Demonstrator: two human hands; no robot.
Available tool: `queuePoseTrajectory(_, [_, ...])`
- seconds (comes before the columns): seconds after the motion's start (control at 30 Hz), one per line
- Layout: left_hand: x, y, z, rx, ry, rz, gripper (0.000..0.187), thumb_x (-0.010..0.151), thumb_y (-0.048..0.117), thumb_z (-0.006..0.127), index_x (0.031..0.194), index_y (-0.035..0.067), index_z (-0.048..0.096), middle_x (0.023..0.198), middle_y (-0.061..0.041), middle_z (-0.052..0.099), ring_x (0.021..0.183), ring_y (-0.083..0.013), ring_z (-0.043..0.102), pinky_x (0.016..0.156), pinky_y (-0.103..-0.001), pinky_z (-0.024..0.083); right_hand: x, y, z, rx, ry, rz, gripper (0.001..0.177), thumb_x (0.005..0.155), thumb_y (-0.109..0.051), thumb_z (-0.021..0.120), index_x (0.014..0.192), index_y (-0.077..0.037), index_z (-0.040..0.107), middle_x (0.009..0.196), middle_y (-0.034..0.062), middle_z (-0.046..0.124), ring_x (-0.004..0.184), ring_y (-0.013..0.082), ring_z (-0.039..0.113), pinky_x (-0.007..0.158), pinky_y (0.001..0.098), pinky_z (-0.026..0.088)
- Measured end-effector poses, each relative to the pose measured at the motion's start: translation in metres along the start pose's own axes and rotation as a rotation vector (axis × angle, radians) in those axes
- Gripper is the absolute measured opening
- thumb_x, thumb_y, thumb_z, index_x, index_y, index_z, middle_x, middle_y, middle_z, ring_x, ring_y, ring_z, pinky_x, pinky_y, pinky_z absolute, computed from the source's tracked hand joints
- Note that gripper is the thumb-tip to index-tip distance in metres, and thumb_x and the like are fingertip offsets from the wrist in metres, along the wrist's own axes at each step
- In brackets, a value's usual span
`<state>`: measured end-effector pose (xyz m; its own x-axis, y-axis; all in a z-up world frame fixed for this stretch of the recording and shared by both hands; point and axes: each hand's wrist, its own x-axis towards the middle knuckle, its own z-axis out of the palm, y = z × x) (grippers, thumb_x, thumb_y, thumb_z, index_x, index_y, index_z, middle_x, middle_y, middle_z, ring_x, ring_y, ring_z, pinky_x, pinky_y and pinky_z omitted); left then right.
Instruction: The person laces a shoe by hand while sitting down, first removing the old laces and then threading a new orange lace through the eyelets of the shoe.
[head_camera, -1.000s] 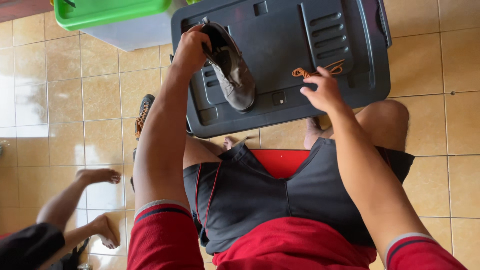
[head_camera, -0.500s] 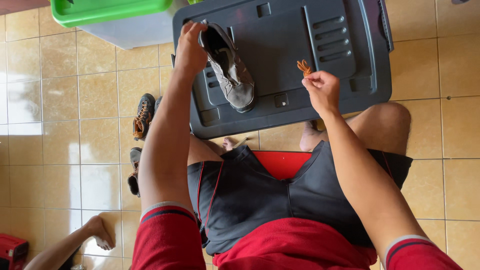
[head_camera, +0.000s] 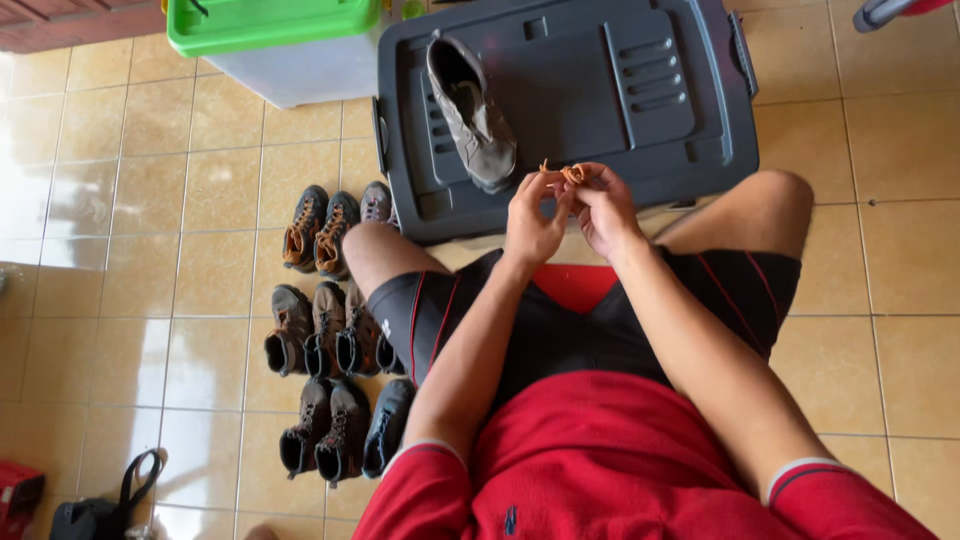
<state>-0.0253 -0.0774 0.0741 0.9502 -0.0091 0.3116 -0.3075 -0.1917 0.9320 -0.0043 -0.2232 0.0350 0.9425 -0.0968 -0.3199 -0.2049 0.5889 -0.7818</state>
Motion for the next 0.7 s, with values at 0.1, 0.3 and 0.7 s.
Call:
queuePoseTrajectory(0.1, [-0.013,-0.019,-0.013,0.107,-0.084,0.066,0.019,0.095,0.016,0.08,0.114,0.018,0.078,0.106,-0.007,0.079,0.088,-0.0304,0.082,0.077,-0.038,0.066,-0.022,0.004,-0.011,0.01,-0.056,0.088,0.029,0.095,0.013,0.07,0.117,-0.005,0.069,0.113,0.0124,0.077,0.096,0.0201,0.08,0.086,0.03,0.071])
queuePoseTrajectory(0.3, [-0.011,-0.025,-0.012,-0.034,-0.15,-0.278,0.03,0.091,0.03,0.087,0.116,0.015,0.078,0.107,-0.009,0.082,0.09,-0.0269,0.084,0.08,-0.039,0.067,-0.016,0.008,-0.011,-0.578,-0.113,-0.059,0.026,0.092,-0.009,0.079,0.118,-0.014,0.08,0.099,0.0025,0.077,0.084,0.0126,0.075,0.075,0.0279,0.064])
queuePoseTrajectory(0.7, [0.002,-0.051,-0.019,-0.255,-0.082,-0.279,0.018,0.089,0.015,0.086,0.099,0.004,0.078,0.079,-0.01,0.076,0.063,-0.0195,0.078,0.065,-0.033,0.063,-0.01,-0.005,-0.013,-0.509,-0.229,0.001,0.018,0.103,-0.027,0.079,0.114,-0.012,0.08,0.098,0.0066,0.081,0.086,0.0147,0.08,0.076,0.0321,0.069])
